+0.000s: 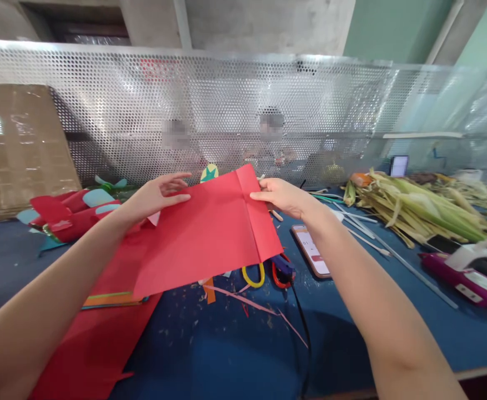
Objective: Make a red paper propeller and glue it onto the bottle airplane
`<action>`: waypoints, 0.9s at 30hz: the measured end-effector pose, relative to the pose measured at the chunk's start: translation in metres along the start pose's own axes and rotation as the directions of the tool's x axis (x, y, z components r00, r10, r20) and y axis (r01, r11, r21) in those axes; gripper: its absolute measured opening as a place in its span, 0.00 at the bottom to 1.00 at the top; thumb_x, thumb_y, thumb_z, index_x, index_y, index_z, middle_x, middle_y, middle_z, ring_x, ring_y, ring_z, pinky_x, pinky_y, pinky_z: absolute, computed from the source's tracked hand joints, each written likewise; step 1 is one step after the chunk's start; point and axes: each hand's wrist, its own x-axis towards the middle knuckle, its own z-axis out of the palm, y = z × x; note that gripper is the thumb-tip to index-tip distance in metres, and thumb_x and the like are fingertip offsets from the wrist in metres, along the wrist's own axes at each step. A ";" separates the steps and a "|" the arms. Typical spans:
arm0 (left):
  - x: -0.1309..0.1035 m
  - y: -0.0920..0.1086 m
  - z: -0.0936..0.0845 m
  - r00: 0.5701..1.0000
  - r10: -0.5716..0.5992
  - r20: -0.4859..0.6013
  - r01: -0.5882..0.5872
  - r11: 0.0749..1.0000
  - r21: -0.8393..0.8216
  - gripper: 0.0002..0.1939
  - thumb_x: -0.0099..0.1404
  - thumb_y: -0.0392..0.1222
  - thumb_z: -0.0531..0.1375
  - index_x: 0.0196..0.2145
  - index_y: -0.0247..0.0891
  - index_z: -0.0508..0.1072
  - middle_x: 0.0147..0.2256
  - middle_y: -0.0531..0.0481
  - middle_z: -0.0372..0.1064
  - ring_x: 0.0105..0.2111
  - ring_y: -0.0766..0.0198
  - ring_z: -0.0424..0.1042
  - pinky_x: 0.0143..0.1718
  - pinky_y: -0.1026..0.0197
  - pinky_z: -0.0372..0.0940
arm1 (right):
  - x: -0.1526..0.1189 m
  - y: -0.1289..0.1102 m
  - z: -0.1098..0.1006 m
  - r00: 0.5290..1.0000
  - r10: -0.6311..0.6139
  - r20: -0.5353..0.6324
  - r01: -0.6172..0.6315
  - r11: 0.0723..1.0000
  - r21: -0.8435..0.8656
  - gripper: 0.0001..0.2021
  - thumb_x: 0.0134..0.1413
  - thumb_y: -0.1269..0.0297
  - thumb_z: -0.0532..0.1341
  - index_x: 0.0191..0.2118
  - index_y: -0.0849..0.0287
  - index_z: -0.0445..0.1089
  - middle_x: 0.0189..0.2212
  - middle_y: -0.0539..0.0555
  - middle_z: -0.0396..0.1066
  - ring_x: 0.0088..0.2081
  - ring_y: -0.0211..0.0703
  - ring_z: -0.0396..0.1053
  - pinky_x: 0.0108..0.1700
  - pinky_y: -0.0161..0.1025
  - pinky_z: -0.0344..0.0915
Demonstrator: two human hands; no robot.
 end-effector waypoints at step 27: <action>-0.089 0.025 0.087 0.812 -0.254 0.525 0.575 0.202 -0.793 0.20 0.55 0.51 0.67 0.42 0.36 0.72 0.50 0.41 0.71 0.53 0.50 0.68 0.57 0.52 0.60 | 0.017 0.019 0.042 0.967 -0.056 -0.249 0.099 0.982 0.161 0.13 0.53 0.66 0.55 0.46 0.57 0.64 0.44 0.55 0.76 0.42 0.45 0.75 0.46 0.46 0.71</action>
